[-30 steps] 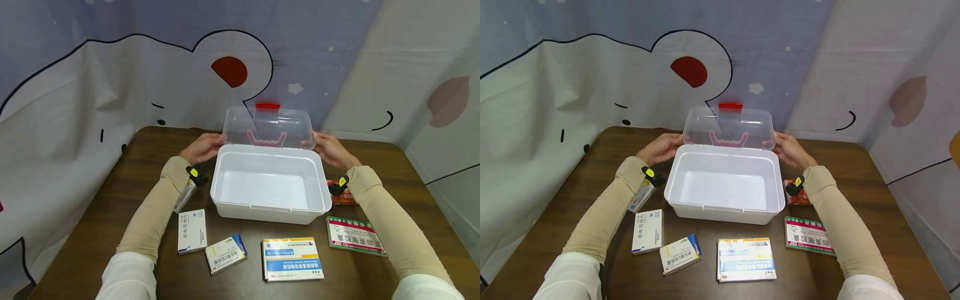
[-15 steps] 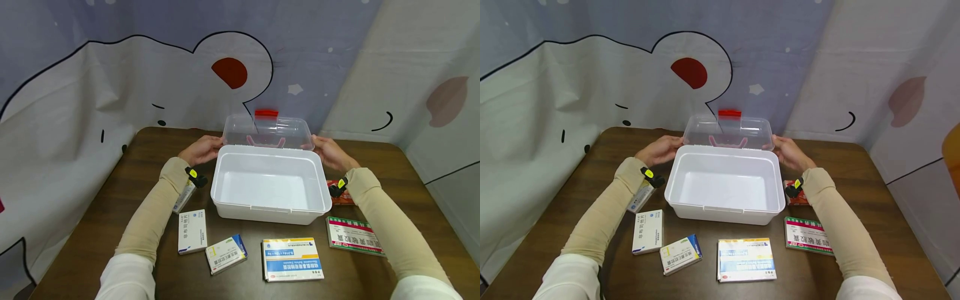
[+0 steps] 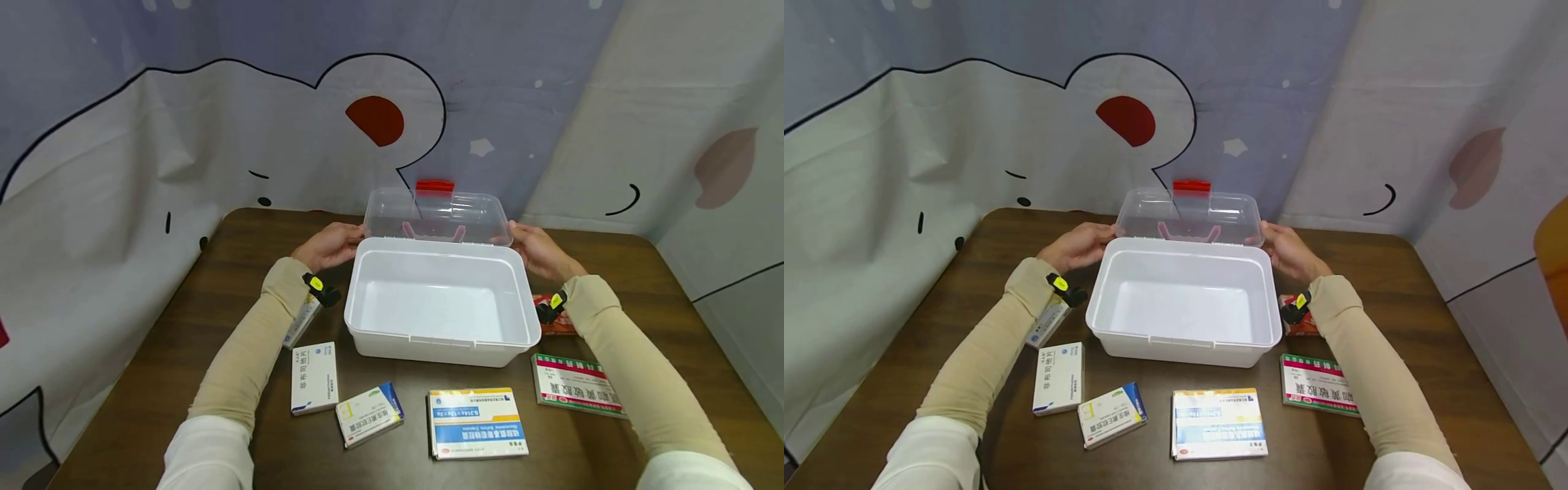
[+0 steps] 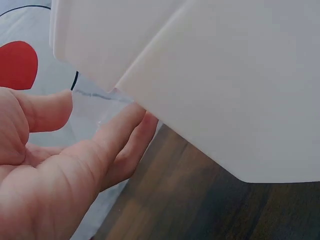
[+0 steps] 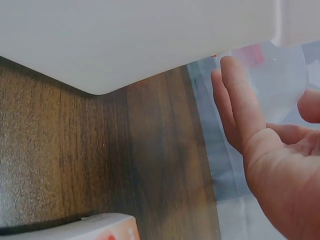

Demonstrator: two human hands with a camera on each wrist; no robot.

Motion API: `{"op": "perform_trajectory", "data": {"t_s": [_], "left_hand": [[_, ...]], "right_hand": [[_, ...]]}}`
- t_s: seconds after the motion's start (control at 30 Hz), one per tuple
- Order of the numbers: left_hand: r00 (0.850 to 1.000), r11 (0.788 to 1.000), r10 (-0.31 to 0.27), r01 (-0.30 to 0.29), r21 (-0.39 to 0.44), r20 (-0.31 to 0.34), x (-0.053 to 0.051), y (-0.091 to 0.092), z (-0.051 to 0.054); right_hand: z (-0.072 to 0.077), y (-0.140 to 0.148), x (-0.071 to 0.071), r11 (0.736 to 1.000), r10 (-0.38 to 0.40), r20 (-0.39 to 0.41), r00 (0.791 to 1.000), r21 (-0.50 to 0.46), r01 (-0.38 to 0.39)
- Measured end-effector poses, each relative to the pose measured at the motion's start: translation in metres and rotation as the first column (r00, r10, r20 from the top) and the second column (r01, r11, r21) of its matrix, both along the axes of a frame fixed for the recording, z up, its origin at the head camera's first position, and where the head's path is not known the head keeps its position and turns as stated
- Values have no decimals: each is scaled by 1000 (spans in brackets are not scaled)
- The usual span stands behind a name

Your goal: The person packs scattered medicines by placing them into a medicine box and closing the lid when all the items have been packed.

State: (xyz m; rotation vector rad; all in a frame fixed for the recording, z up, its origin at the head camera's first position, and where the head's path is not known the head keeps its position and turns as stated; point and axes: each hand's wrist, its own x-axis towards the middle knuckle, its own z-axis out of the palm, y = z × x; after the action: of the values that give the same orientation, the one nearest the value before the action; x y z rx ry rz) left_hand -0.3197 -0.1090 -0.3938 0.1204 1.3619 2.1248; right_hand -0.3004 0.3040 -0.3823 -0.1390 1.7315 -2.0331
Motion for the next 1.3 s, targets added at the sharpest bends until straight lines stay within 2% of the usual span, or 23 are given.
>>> {"op": "perform_trajectory", "data": {"t_s": [0.13,0.27,0.33,0.4,0.47,0.57,0.7,0.8,0.87,0.9,1.03,1.1,1.23,1.27,1.3], "left_hand": [[1000,1000,6,-6,-2,-3,1,-1,0],[999,999,8,-9,-35,-31,7,-3,-1],[999,996,15,-19,-85,-46,12,-5,-1],[997,984,12,-24,-178,-73,19,-8,0],[994,960,1,-31,-280,-109,26,-12,3],[985,911,-42,-32,-410,-170,37,-17,10],[969,875,-108,-14,-484,-223,57,-21,20],[950,849,-159,-7,-529,-268,73,-17,27],[937,826,-177,-24,-563,-300,82,-13,30],[931,812,-183,-37,-583,-315,86,-11,31],[925,758,-167,-101,-644,-342,100,-3,31],[914,703,-161,-158,-693,-372,106,2,29],[885,609,-139,-277,-743,-444,113,10,24],[876,591,-131,-308,-746,-465,114,11,22],[870,586,-117,-329,-740,-479,115,12,21]], "right_hand": [[0,-2,-1,1000,-10,3,1000,12,10],[1,-4,0,1000,7,6,1000,26,-7],[2,-5,1,999,27,-4,1000,40,-27],[3,-6,4,997,42,-21,999,63,-40],[5,-7,8,994,43,-42,998,98,-39],[10,-5,16,988,25,-58,998,152,-16],[17,1,29,965,12,-89,996,262,12],[20,10,41,931,14,-132,991,363,35],[21,14,48,908,17,-156,988,416,50],[21,17,52,899,20,-166,986,434,55],[20,24,66,855,33,-198,980,513,74],[19,28,74,830,33,-211,977,550,90],[18,37,89,764,57,-253,966,633,121],[17,39,93,744,69,-272,960,655,132],[16,40,97,724,88,-290,953,675,139]]}}
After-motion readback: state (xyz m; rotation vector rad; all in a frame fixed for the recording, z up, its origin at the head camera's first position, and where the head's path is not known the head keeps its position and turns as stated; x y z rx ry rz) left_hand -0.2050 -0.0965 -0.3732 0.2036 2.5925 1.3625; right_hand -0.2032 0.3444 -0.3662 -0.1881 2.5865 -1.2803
